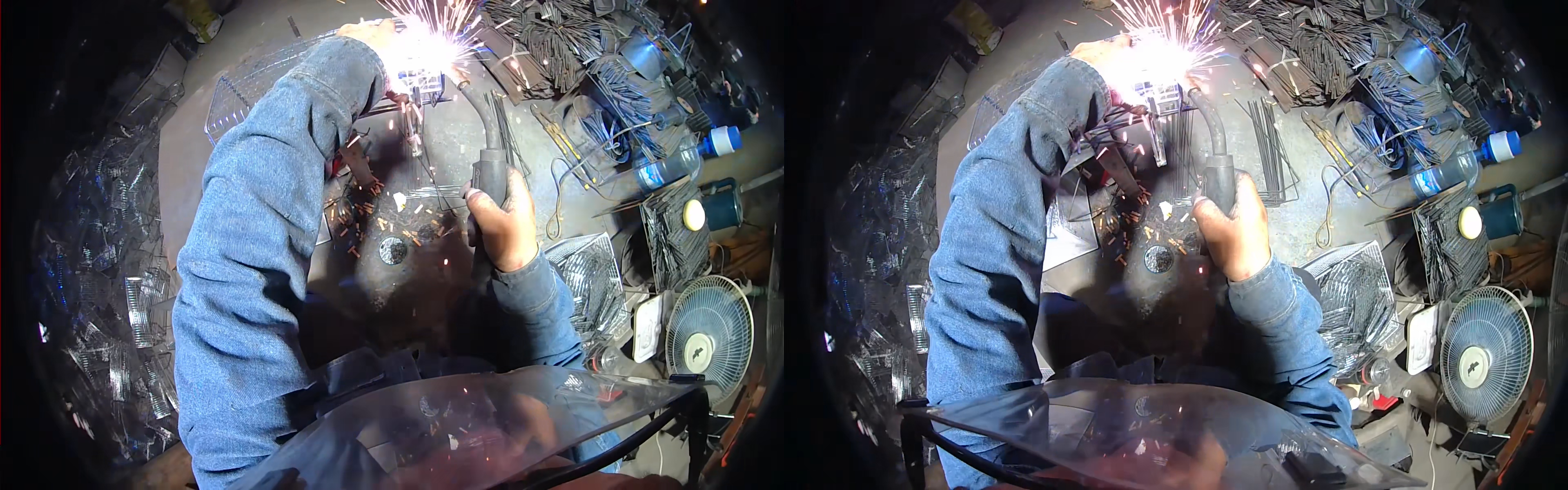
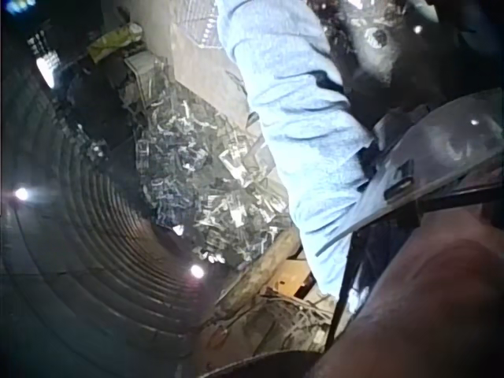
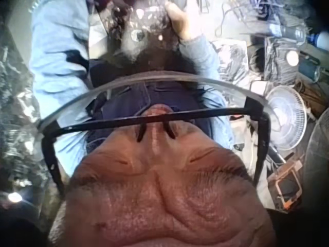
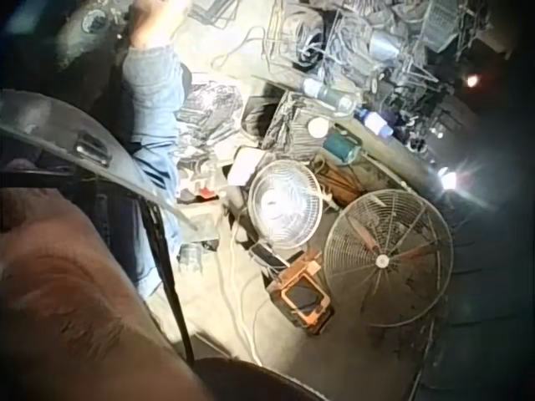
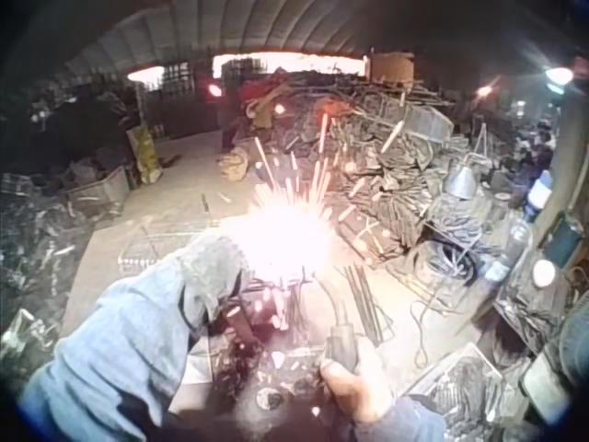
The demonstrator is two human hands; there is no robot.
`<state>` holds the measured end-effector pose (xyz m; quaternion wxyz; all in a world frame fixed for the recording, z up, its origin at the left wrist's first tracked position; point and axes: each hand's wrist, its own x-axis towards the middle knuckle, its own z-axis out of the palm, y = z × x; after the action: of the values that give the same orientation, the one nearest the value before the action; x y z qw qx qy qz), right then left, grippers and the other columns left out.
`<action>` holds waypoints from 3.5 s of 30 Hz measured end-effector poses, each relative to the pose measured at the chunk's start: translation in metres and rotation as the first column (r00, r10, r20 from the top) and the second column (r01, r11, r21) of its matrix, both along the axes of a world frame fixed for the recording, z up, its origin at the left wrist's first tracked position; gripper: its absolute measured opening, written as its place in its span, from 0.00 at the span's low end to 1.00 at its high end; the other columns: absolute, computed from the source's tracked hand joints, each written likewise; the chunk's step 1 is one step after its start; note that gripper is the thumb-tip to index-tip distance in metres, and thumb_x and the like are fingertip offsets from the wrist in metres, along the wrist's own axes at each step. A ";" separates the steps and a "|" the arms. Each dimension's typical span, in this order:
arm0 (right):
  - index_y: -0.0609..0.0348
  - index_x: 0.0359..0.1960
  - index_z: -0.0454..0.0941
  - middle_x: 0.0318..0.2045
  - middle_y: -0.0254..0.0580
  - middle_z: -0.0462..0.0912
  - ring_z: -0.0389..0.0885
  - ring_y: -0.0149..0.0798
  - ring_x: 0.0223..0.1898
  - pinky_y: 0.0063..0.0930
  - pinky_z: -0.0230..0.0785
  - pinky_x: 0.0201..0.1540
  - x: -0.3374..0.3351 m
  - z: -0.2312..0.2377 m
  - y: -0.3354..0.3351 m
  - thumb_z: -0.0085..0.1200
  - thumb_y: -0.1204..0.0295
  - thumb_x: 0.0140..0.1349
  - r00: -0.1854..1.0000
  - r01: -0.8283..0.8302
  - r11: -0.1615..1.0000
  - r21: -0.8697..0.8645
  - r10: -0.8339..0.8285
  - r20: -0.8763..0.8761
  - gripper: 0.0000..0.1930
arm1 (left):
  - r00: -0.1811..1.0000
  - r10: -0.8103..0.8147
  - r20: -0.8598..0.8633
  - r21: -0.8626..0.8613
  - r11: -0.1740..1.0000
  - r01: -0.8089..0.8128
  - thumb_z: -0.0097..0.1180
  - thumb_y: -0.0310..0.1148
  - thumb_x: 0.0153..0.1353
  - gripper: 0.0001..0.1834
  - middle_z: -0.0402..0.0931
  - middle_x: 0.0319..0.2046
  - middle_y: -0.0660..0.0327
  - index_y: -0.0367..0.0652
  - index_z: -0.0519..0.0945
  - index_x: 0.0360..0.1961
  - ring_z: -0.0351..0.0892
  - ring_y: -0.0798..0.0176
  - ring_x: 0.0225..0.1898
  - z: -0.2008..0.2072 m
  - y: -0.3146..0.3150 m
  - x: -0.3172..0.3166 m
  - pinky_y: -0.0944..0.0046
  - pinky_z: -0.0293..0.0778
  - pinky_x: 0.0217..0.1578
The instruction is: Welding metal wire components to assemble wire cages.
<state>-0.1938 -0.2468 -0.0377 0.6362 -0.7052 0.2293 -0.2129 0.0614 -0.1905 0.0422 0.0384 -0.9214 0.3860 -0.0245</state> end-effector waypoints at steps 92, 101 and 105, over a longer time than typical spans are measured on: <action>0.65 0.43 0.66 0.28 0.44 0.78 0.69 0.31 0.12 0.25 0.63 0.12 -0.023 -0.037 0.015 0.48 0.76 0.55 0.835 -0.483 0.776 0.405 0.548 -0.055 0.14 | 0.799 0.083 0.595 -0.085 0.996 -0.040 0.51 0.35 0.56 0.10 0.80 0.37 0.58 0.50 0.79 0.38 0.81 0.55 0.40 0.170 0.090 0.033 0.56 0.76 0.38; 0.62 0.43 0.71 0.25 0.41 0.77 0.75 0.35 0.24 0.30 0.68 0.27 -0.032 -0.105 0.023 0.52 0.72 0.51 0.662 -0.719 0.694 -0.029 0.672 -0.331 0.16 | 0.880 -0.299 0.369 0.069 0.953 0.295 0.51 0.32 0.47 0.08 0.79 0.19 0.56 0.45 0.81 0.18 0.82 0.56 0.25 0.109 0.112 -0.124 0.58 0.78 0.27; 0.65 0.50 0.69 0.25 0.44 0.79 0.78 0.40 0.28 0.33 0.71 0.32 -0.058 -0.196 0.026 0.55 0.67 0.51 0.658 -0.671 0.741 -0.017 0.585 -0.474 0.25 | 0.952 0.028 0.305 0.123 0.990 -0.069 0.52 0.34 0.50 0.09 0.81 0.29 0.55 0.45 0.83 0.28 0.82 0.54 0.30 0.128 0.247 -0.095 0.54 0.77 0.30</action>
<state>-0.2522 -0.2208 -0.2340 0.5310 -0.8267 0.0863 0.1648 -0.0333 0.0568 0.1697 0.1586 -0.9114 0.3534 -0.1388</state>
